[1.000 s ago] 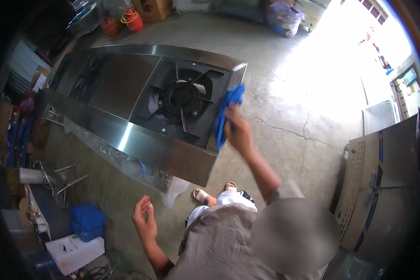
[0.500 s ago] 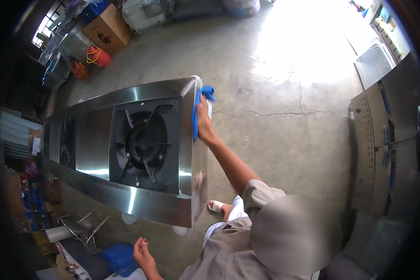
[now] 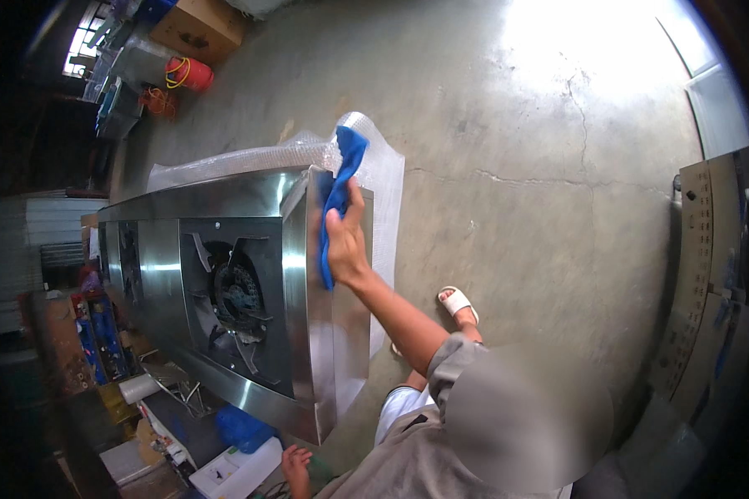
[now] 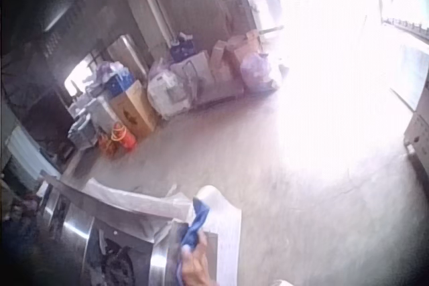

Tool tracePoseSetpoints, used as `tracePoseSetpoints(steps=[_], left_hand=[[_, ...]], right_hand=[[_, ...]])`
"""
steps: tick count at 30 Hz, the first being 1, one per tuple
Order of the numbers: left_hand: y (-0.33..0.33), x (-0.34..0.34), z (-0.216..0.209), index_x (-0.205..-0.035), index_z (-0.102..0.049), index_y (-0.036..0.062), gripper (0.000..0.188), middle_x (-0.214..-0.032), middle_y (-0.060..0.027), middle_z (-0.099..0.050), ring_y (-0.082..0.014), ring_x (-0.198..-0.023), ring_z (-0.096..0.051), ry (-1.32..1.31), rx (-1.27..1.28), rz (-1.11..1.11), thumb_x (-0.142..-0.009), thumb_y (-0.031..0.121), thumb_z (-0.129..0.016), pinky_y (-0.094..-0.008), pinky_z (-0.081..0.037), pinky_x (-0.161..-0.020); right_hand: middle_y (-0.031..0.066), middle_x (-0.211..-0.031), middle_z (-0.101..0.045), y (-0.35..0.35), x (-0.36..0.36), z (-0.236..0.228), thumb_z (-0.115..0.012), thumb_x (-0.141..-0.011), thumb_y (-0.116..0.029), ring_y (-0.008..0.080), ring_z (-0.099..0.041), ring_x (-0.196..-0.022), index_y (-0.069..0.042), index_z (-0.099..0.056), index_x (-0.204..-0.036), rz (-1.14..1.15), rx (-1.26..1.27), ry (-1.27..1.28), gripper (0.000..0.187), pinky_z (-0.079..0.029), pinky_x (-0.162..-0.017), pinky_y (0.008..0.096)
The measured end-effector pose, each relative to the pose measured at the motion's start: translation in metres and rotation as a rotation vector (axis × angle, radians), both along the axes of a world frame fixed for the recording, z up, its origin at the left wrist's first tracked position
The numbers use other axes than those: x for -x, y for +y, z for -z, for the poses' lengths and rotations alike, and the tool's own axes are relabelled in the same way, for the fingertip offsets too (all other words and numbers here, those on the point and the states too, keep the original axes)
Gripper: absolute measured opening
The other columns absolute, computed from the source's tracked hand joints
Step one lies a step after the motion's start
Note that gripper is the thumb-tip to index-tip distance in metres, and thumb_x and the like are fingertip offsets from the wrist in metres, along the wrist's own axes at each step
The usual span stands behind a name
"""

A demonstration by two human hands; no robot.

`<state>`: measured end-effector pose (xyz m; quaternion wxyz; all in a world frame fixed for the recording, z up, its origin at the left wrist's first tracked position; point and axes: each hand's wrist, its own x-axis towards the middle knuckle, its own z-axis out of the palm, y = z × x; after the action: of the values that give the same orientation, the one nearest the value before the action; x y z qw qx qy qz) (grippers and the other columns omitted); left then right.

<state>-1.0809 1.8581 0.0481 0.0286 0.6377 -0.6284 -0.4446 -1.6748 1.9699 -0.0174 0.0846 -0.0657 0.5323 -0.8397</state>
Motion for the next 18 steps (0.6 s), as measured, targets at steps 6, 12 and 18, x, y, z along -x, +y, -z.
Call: tracePoseSetpoints(steps=[6, 12, 18], left_hand=[[0.035, -0.065, 0.028, -0.124, -0.062, 0.0004, 0.029, -0.102, -0.0158, -0.074, -0.0219, -0.088, -0.071, 0.035, -0.407, -0.253, -0.103, 0.02, -0.058, -0.0315, -0.055, -0.075], [0.083, -0.013, 0.037, -0.126, -0.068, -0.0001, 0.04, -0.11, -0.0129, -0.075, -0.0235, -0.102, -0.071, -0.301, -0.347, 0.653, -0.104, 0.033, -0.063, -0.0341, -0.054, -0.092], [0.165, 0.282, -0.063, -0.128, -0.068, 0.0007, 0.038, -0.117, -0.0156, -0.073, -0.0245, -0.112, -0.068, 0.036, -0.155, 0.747, -0.101, 0.027, -0.066, -0.0368, -0.052, -0.099]], right_hand=[[0.0243, -0.172, -0.009, 0.036, -0.135, 0.024, -0.033, -0.108, -0.037, 0.0387, -0.002, -0.161, 0.004, -0.013, -0.164, -0.204, -0.462, 0.204, 0.071, 0.003, -0.126, 0.0585], [0.026, -0.156, -0.046, 0.077, -0.106, -0.002, -0.041, -0.109, -0.03, 0.0354, -0.04, -0.148, 0.009, -0.047, -0.149, -0.262, -0.111, -0.093, 0.055, -0.027, -0.122, 0.0483], [0.0165, -0.14, -0.063, 0.129, -0.077, 0.01, -0.052, -0.107, -0.032, 0.0261, -0.061, -0.127, 0.007, -0.056, -0.143, -0.526, 0.373, -0.709, 0.053, -0.044, -0.111, 0.0414]])
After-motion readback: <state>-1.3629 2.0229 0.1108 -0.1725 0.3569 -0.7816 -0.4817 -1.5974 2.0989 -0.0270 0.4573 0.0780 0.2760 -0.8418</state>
